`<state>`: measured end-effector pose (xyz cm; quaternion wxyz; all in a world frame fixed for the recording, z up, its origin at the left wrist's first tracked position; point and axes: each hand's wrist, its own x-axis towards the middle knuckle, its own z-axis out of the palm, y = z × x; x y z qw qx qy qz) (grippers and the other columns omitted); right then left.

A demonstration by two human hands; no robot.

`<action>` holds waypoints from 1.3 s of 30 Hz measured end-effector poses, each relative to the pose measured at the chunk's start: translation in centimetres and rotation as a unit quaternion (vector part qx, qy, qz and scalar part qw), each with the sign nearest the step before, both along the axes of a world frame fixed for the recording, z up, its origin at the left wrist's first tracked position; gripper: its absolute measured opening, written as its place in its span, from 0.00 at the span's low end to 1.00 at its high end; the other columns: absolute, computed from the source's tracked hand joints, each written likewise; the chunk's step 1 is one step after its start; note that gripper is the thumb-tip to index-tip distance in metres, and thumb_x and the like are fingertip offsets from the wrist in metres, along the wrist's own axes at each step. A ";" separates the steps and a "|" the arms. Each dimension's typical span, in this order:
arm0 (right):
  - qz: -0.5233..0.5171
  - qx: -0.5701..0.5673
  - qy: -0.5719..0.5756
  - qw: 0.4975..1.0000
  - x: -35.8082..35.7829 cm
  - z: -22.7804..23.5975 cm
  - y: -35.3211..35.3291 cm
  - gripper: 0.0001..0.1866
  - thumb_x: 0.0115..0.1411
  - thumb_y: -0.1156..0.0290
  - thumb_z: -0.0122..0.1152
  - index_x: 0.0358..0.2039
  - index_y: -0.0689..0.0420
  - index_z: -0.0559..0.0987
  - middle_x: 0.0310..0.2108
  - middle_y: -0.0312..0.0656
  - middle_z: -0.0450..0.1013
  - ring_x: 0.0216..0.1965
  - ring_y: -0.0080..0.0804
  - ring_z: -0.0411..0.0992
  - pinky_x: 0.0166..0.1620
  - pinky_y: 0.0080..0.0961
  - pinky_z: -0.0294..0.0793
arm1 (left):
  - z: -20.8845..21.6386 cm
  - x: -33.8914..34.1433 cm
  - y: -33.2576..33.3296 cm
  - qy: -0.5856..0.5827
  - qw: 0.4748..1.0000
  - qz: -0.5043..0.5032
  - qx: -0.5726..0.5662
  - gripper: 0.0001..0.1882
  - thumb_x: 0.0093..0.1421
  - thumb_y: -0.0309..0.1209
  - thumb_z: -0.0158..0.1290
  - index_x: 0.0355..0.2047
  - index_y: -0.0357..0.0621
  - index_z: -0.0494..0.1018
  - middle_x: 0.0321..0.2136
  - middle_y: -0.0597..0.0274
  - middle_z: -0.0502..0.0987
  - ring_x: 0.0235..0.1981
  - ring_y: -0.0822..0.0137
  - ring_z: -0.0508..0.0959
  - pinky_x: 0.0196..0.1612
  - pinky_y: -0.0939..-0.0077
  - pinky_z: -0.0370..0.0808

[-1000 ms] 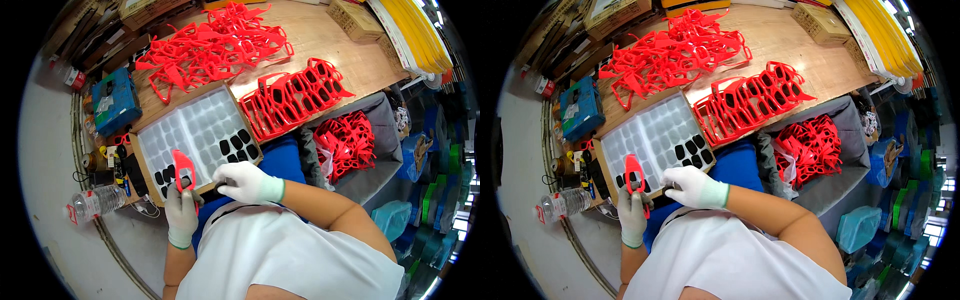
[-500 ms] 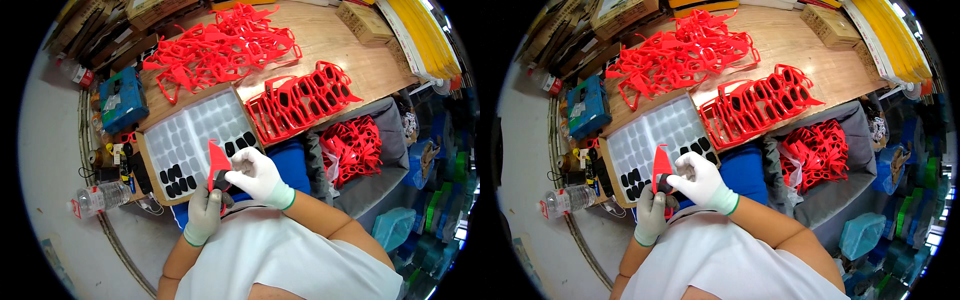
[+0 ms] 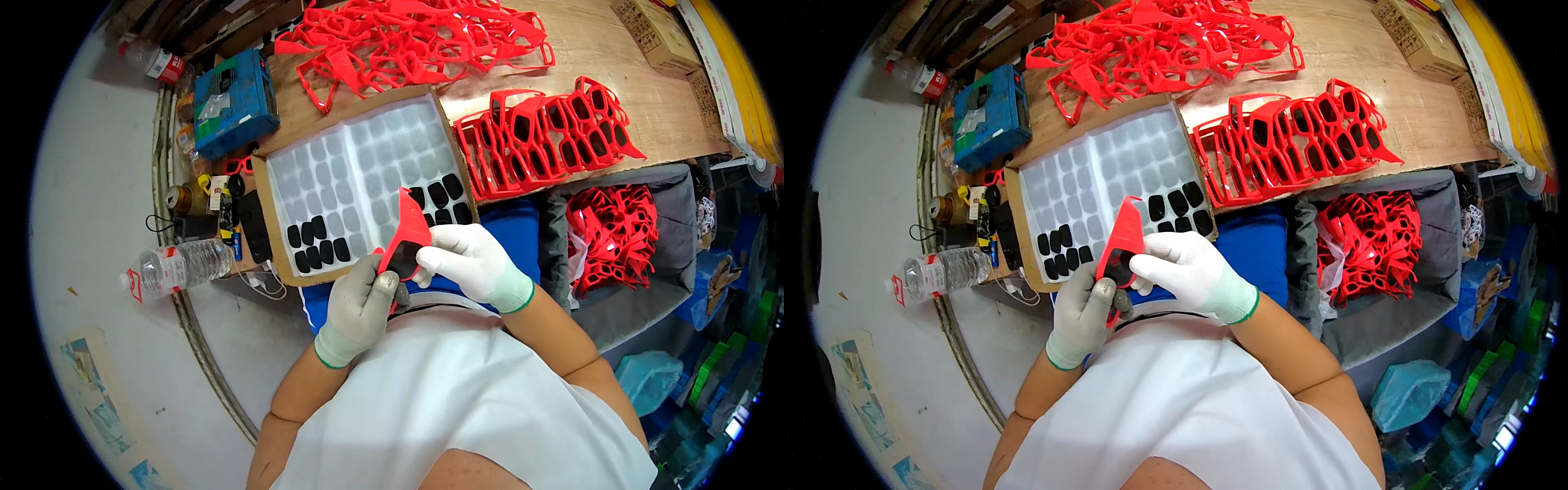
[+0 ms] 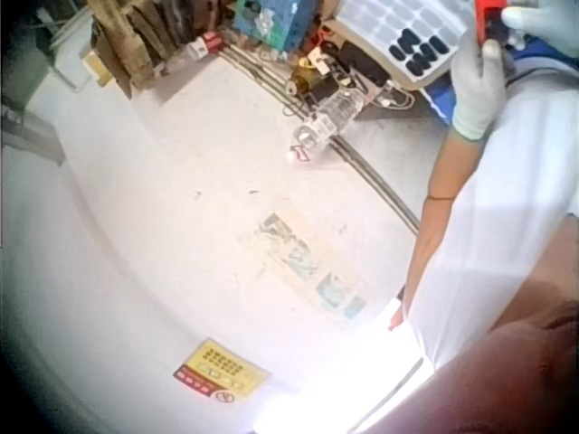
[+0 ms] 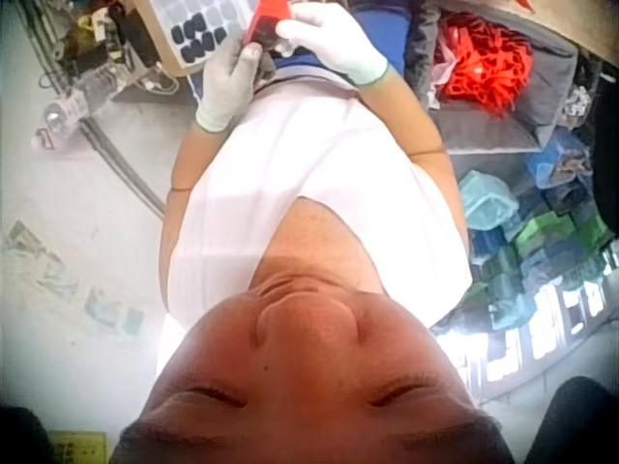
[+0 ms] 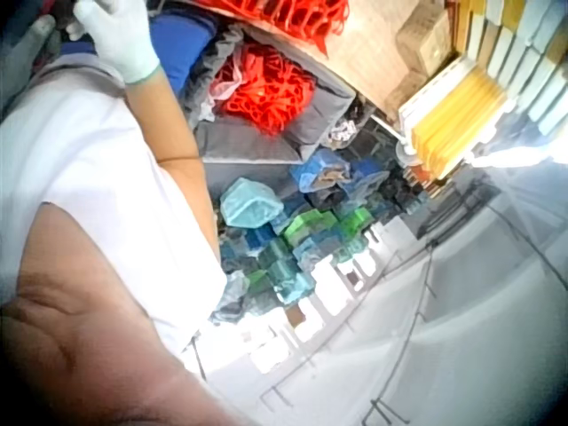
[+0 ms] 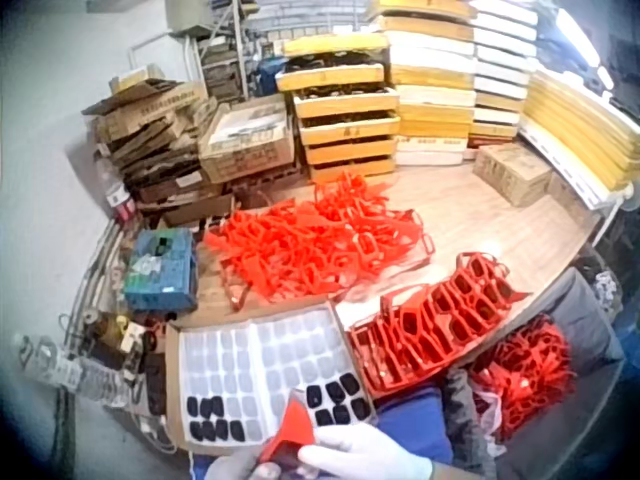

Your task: The person inserts black lenses into red plastic frames one at a time. They pick up a frame, press a lens into each side, and place the completed pair on the table. The process repeats with multiple frames and lenses.

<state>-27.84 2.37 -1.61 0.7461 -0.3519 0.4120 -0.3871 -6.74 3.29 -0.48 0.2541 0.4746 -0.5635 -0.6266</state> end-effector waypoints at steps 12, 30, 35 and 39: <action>-0.029 -0.119 0.152 0.981 0.9 0.9 1.2 0.11 0.65 0.69 0.58 0.37 0.63 0.82 0.28 0.35 0.75 0.29 0.17 0.70 0.34 0.22 0.72 | 0.9 -0.8 0.6 -0.086 0.984 0.004 -0.154 0.14 0.71 0.34 0.45 0.40 0.32 0.71 0.17 0.62 0.77 0.19 0.73 0.77 0.25 0.76 0.74; -0.091 0.105 -0.156 0.978 1.3 1.3 1.7 0.13 0.65 0.67 0.58 0.44 0.64 0.78 0.35 0.36 0.75 0.33 0.19 0.68 0.38 0.20 0.71 | 2.9 0.1 -1.1 0.035 0.996 -0.046 0.073 0.14 0.67 0.29 0.42 0.44 0.30 0.72 0.23 0.61 0.77 0.25 0.72 0.77 0.32 0.75 0.74; -0.095 0.093 -0.209 0.969 1.7 1.4 1.6 0.12 0.63 0.70 0.59 0.44 0.63 0.79 0.37 0.38 0.76 0.36 0.20 0.72 0.40 0.20 0.73 | 3.1 0.2 -1.1 0.004 0.998 -0.044 0.046 0.12 0.67 0.27 0.43 0.44 0.31 0.72 0.20 0.61 0.75 0.21 0.73 0.75 0.28 0.75 0.73; -0.036 0.007 -0.043 0.998 0.8 1.9 1.1 0.11 0.63 0.70 0.61 0.42 0.63 0.80 0.37 0.36 0.77 0.36 0.20 0.72 0.41 0.21 0.74 | 3.6 0.3 -1.3 -0.043 0.998 -0.033 0.024 0.09 0.66 0.26 0.47 0.41 0.33 0.73 0.18 0.61 0.75 0.20 0.72 0.75 0.27 0.74 0.73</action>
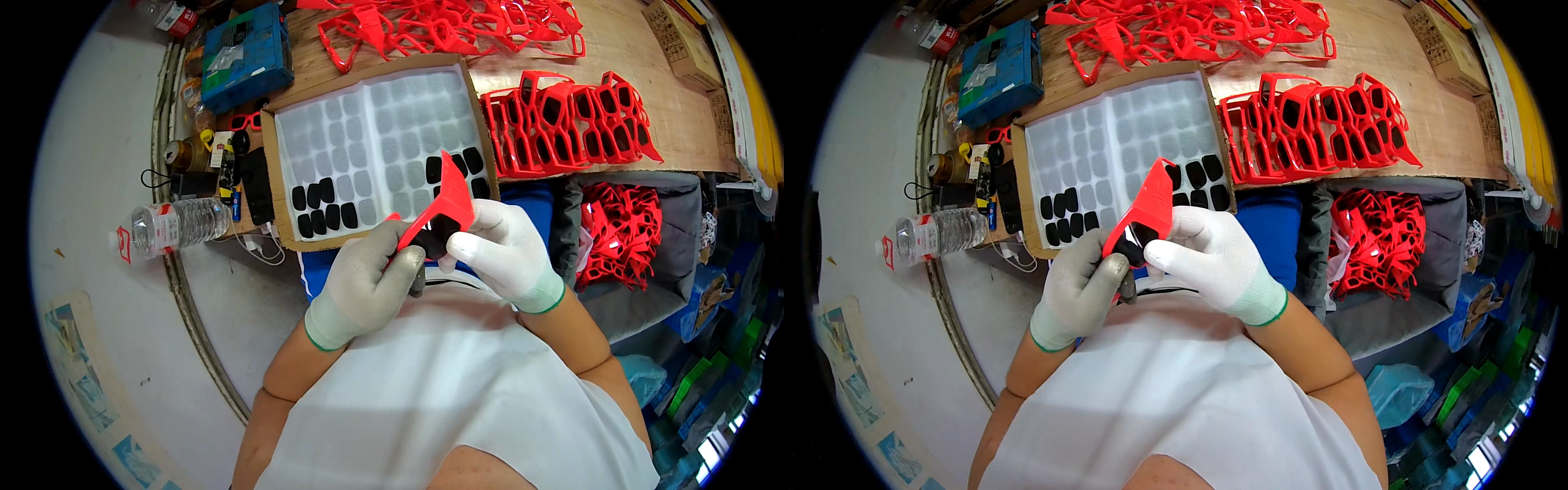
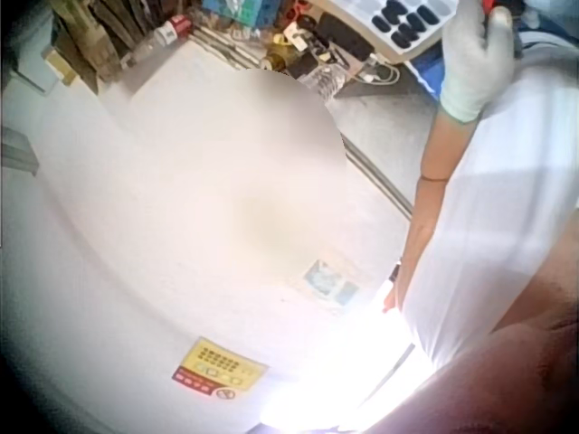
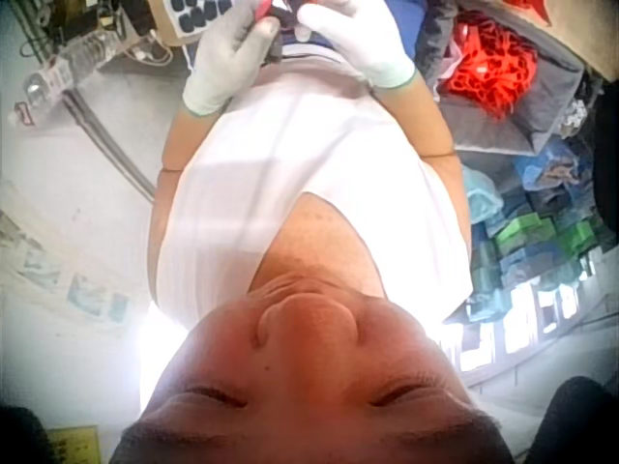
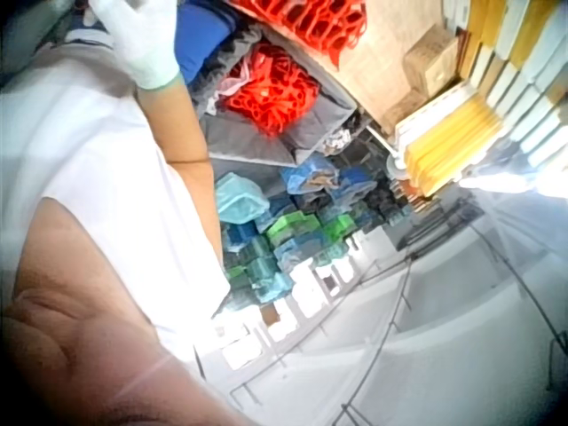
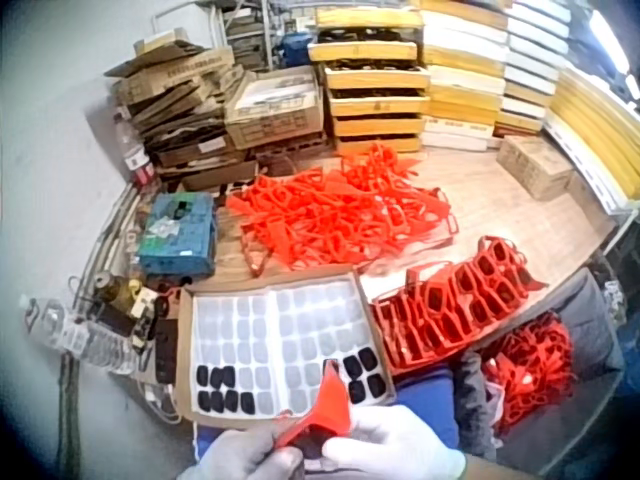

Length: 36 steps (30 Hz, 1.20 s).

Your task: The person inserts black lenses into red plastic frames one at a time. They pick up a frame, press a lens into each side, and place the completed pair on the table. The process repeats with multiple frames and lenses.

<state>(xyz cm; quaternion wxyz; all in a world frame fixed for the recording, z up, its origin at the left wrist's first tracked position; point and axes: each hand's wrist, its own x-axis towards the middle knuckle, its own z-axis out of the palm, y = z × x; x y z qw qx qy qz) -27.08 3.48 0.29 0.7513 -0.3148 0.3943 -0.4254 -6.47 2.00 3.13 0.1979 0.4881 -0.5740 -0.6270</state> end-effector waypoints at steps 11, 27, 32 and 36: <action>-0.055 -0.216 0.350 0.910 0.7 0.7 -0.4 0.12 0.58 0.69 0.64 0.23 0.61 0.75 0.16 0.42 0.67 0.18 0.28 0.66 0.23 0.27 0.64 | -0.7 -2.3 1.1 -0.065 0.974 0.070 -0.204 0.06 0.63 0.26 0.52 0.35 0.35 0.72 0.18 0.53 0.72 0.17 0.60 0.75 0.22 0.68 0.70; 0.172 -0.376 0.316 0.854 -1.2 -0.8 -0.5 0.07 0.51 0.71 0.65 0.28 0.58 0.77 0.34 0.45 0.74 0.40 0.46 0.72 0.57 0.43 0.66 | -2.6 3.4 -2.0 -0.116 0.986 -0.097 -0.072 0.16 0.61 0.36 0.56 0.43 0.37 0.73 0.24 0.48 0.79 0.28 0.49 0.81 0.33 0.63 0.77; 0.099 -0.335 0.272 0.897 -2.6 -0.8 -0.5 0.08 0.56 0.69 0.61 0.27 0.62 0.78 0.26 0.44 0.73 0.24 0.44 0.70 0.47 0.37 0.73 | -15.3 7.4 -5.1 -0.526 0.818 -0.105 -0.209 0.23 0.56 0.38 0.60 0.51 0.45 0.72 0.43 0.42 0.78 0.44 0.43 0.79 0.46 0.53 0.77; 0.102 -0.174 0.196 0.960 -2.7 0.6 0.7 0.31 0.61 0.78 0.53 0.66 0.64 0.62 0.44 0.47 0.78 0.41 0.28 0.78 0.49 0.24 0.76 | -16.3 7.2 -4.8 -0.521 0.835 -0.062 -0.163 0.26 0.48 0.39 0.63 0.47 0.43 0.74 0.44 0.45 0.75 0.48 0.42 0.76 0.52 0.52 0.75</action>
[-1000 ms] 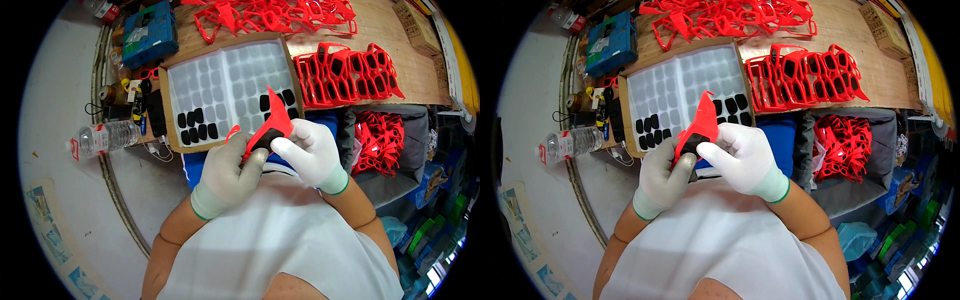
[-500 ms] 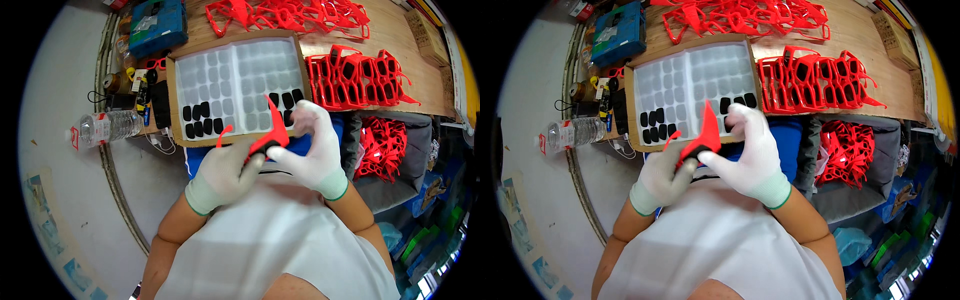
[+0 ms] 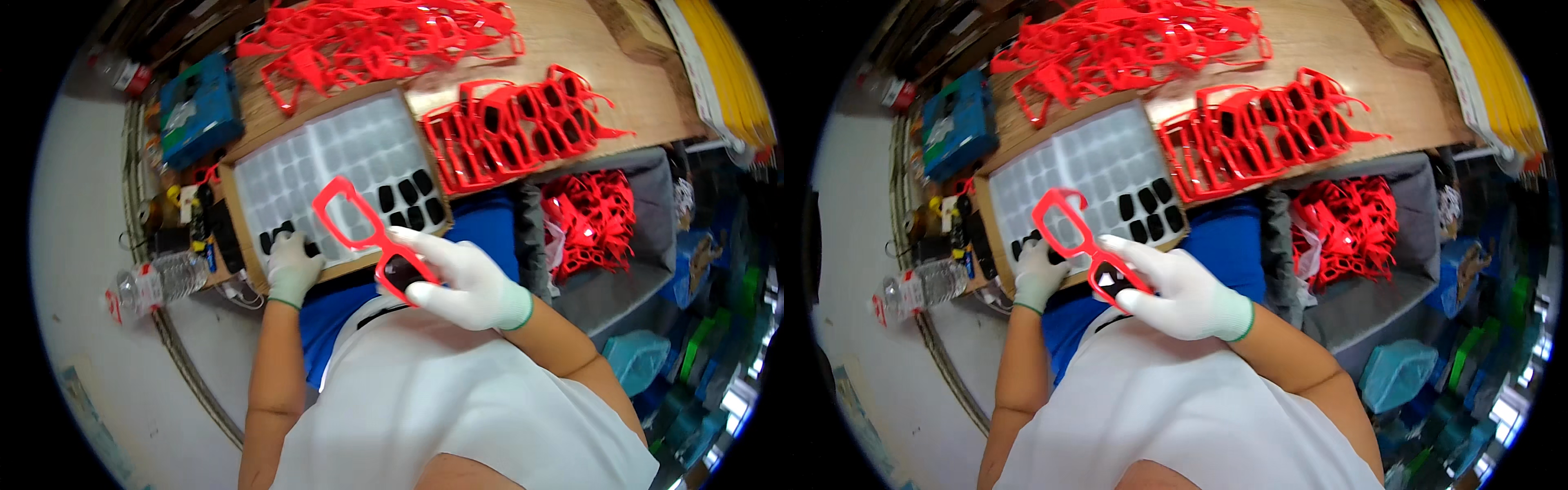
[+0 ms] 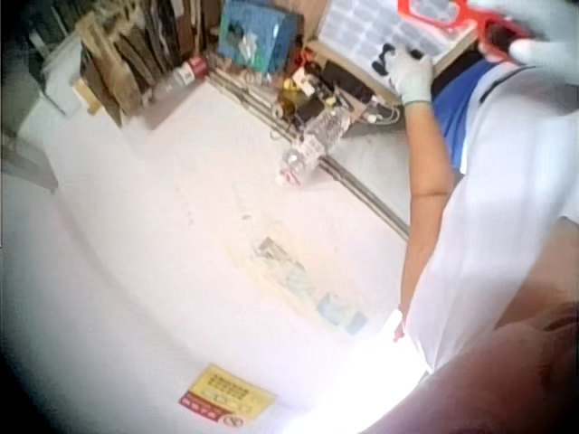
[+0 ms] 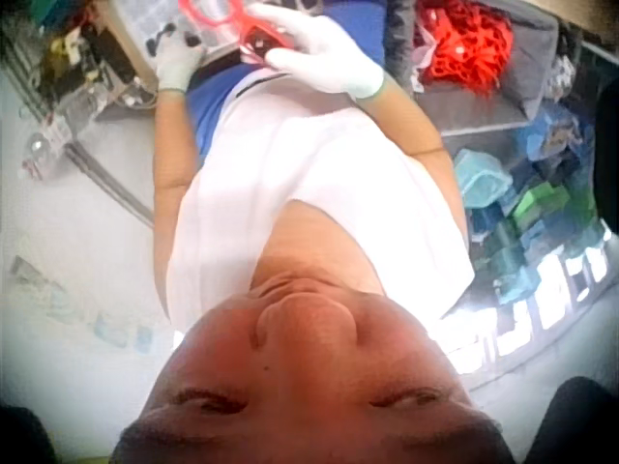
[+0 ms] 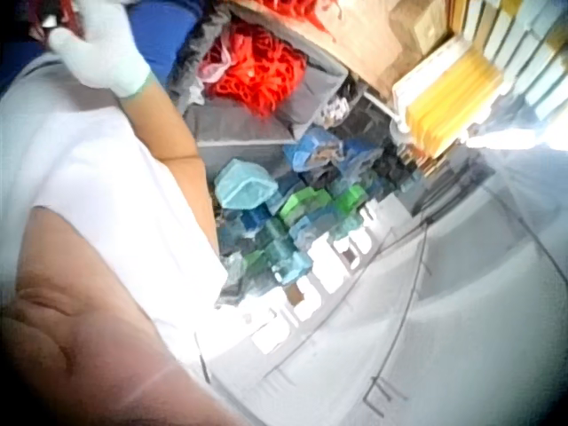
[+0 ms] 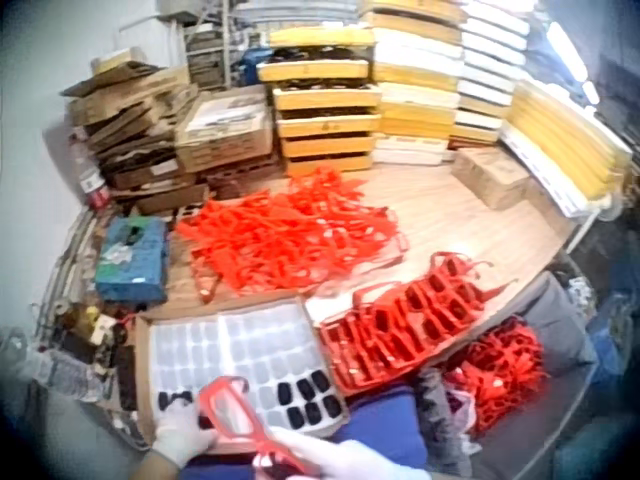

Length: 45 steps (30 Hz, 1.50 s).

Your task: The person inserts black lenses into red plastic frames one at a time. They pick up a frame, press a lens into each side, and place the completed pair on the table. The process repeats with multiple frames and lenses.

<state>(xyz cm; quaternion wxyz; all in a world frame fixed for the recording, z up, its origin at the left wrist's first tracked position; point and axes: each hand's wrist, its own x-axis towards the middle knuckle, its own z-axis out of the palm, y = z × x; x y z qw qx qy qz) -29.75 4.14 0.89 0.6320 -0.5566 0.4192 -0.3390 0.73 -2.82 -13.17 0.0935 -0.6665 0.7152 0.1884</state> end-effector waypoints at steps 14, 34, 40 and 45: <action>-0.079 -0.032 0.142 0.986 3.3 -1.8 0.2 0.18 0.62 0.74 0.58 0.53 0.63 0.71 0.31 0.48 0.77 0.30 0.36 0.79 0.36 0.28 0.76 | 11.4 -8.1 3.5 0.627 0.741 0.208 0.116 0.13 0.58 0.24 0.60 0.40 0.37 0.69 0.32 0.59 0.77 0.28 0.74 0.76 0.31 0.81 0.75; -0.037 0.074 -0.036 0.996 3.3 -1.2 -0.1 0.12 0.70 0.71 0.44 0.43 0.65 0.74 0.25 0.37 0.73 0.29 0.25 0.73 0.40 0.25 0.73 | 13.7 -7.7 4.3 0.682 0.689 0.201 0.141 0.11 0.65 0.31 0.54 0.41 0.35 0.74 0.32 0.60 0.79 0.30 0.74 0.76 0.36 0.78 0.74; -0.040 0.078 -0.070 0.994 3.2 -1.7 0.1 0.13 0.71 0.71 0.45 0.45 0.65 0.74 0.25 0.36 0.74 0.29 0.23 0.73 0.39 0.23 0.73 | 14.0 -6.9 4.3 0.673 0.703 0.175 0.151 0.12 0.65 0.30 0.56 0.44 0.33 0.75 0.37 0.60 0.80 0.37 0.75 0.77 0.43 0.77 0.74; -0.067 0.071 -0.034 0.995 3.6 -1.4 0.0 0.12 0.71 0.71 0.45 0.42 0.65 0.74 0.24 0.37 0.73 0.27 0.24 0.72 0.37 0.23 0.73 | 13.8 -7.6 4.5 0.672 0.709 0.174 0.122 0.12 0.66 0.28 0.54 0.45 0.32 0.74 0.38 0.58 0.80 0.37 0.74 0.77 0.44 0.77 0.75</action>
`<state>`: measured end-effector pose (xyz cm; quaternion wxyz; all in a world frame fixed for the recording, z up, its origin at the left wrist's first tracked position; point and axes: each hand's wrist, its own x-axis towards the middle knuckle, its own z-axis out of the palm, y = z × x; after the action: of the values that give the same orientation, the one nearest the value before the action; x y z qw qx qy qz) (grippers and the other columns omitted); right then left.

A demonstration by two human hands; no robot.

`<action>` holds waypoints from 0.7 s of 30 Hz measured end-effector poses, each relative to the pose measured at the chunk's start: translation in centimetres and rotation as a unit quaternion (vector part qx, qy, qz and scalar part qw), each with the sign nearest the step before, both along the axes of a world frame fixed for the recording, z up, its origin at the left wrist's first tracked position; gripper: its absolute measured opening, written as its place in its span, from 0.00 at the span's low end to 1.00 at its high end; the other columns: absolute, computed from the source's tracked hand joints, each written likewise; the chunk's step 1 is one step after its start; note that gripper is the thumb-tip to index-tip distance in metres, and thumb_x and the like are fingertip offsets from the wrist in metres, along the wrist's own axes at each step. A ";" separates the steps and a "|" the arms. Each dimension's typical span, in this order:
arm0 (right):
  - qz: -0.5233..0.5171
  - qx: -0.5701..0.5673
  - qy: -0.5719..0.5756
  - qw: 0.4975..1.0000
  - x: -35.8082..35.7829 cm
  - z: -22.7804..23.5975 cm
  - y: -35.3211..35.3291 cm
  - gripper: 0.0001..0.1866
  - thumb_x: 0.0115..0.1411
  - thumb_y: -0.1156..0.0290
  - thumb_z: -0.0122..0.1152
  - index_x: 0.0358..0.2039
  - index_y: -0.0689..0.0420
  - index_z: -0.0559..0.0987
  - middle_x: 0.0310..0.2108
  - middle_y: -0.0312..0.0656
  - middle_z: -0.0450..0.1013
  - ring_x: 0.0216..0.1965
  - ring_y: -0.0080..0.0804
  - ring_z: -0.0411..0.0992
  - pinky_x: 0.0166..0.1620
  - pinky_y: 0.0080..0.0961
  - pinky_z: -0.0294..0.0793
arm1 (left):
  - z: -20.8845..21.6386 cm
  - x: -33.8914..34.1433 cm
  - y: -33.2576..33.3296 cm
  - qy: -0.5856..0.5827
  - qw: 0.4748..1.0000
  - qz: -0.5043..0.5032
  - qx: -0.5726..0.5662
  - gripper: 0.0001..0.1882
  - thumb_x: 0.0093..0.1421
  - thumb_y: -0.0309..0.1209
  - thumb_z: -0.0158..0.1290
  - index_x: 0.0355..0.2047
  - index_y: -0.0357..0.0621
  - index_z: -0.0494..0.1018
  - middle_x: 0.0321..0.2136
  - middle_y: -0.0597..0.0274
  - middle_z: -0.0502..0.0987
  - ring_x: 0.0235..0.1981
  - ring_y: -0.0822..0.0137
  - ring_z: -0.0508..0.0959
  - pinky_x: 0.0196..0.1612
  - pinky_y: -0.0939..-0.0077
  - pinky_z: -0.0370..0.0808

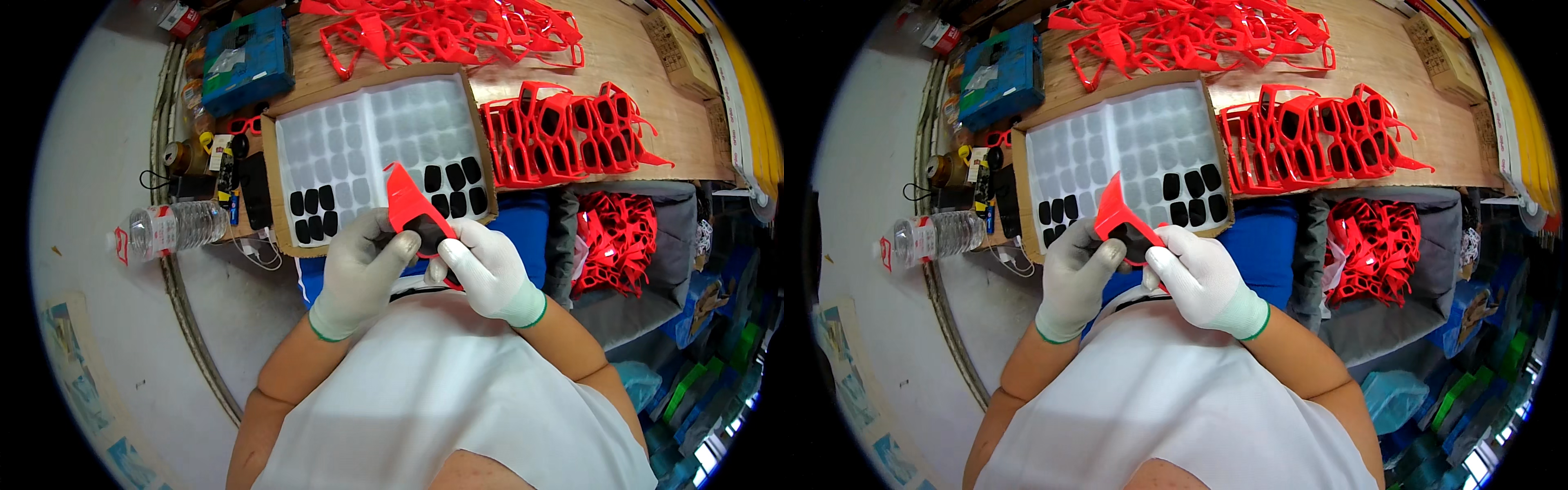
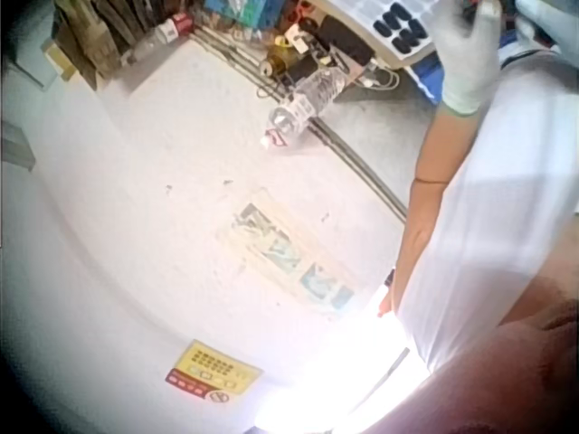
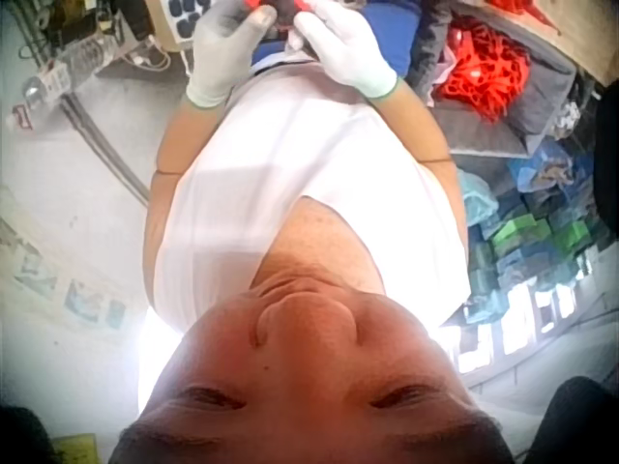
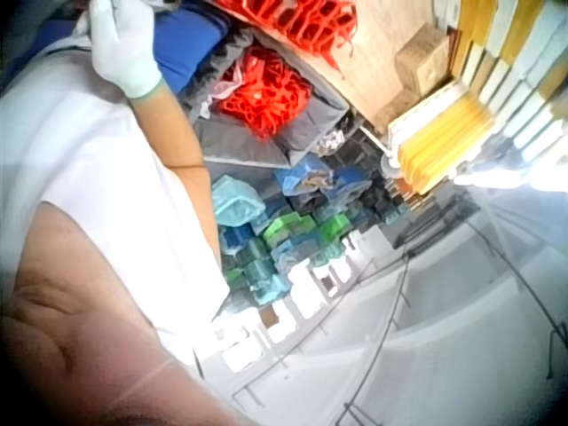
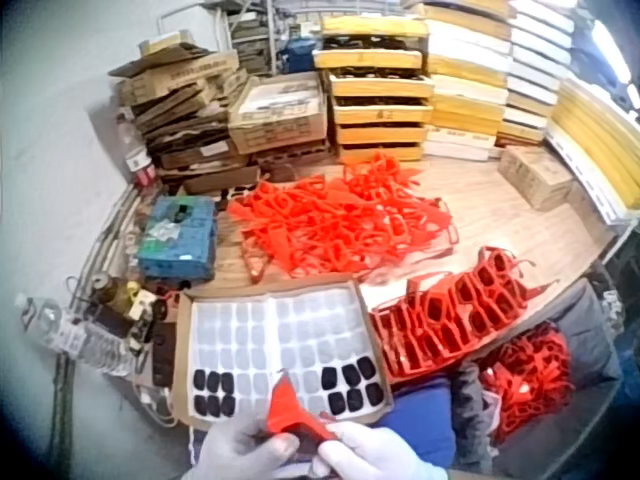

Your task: The person inserts black lenses into red plastic frames one at a time. They pick up a frame, press a lens into each side, and place the completed pair on the table. The process repeats with multiple frames and lenses.

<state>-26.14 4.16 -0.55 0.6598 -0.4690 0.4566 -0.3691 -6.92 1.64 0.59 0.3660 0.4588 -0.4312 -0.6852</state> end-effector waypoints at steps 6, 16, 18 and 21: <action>-0.021 -0.036 0.094 0.995 0.9 0.7 0.2 0.10 0.70 0.73 0.46 0.41 0.65 0.75 0.24 0.39 0.73 0.26 0.27 0.73 0.36 0.23 0.74 | -1.6 -1.0 0.9 -0.116 0.991 0.050 -0.050 0.11 0.66 0.29 0.53 0.43 0.32 0.73 0.35 0.58 0.80 0.36 0.75 0.78 0.41 0.77 0.75; 0.013 0.048 -0.033 0.998 0.2 0.8 0.2 0.12 0.70 0.73 0.46 0.45 0.65 0.76 0.28 0.37 0.77 0.32 0.21 0.74 0.41 0.22 0.75 | -0.6 -0.3 0.9 -0.050 0.998 0.034 -0.014 0.11 0.66 0.29 0.53 0.41 0.32 0.74 0.35 0.59 0.80 0.36 0.75 0.77 0.41 0.77 0.75; 0.003 0.037 -0.008 0.999 0.3 0.9 0.3 0.11 0.70 0.73 0.46 0.44 0.65 0.76 0.27 0.37 0.76 0.31 0.21 0.74 0.39 0.22 0.75 | -0.7 -0.5 0.9 -0.038 0.998 0.045 -0.013 0.10 0.66 0.29 0.53 0.41 0.32 0.74 0.34 0.59 0.80 0.35 0.75 0.77 0.41 0.77 0.75; -0.018 0.021 0.035 0.999 0.9 1.2 0.2 0.11 0.70 0.73 0.47 0.42 0.66 0.76 0.25 0.37 0.76 0.28 0.21 0.74 0.37 0.22 0.75 | -0.9 -1.2 1.1 -0.089 0.992 0.081 -0.034 0.10 0.66 0.29 0.53 0.40 0.32 0.74 0.31 0.59 0.80 0.32 0.76 0.77 0.37 0.77 0.76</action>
<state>-25.25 4.35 0.63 0.6464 -0.4590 0.4956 -0.3547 -8.11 2.74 -0.30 0.3961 0.5388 -0.4466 -0.5945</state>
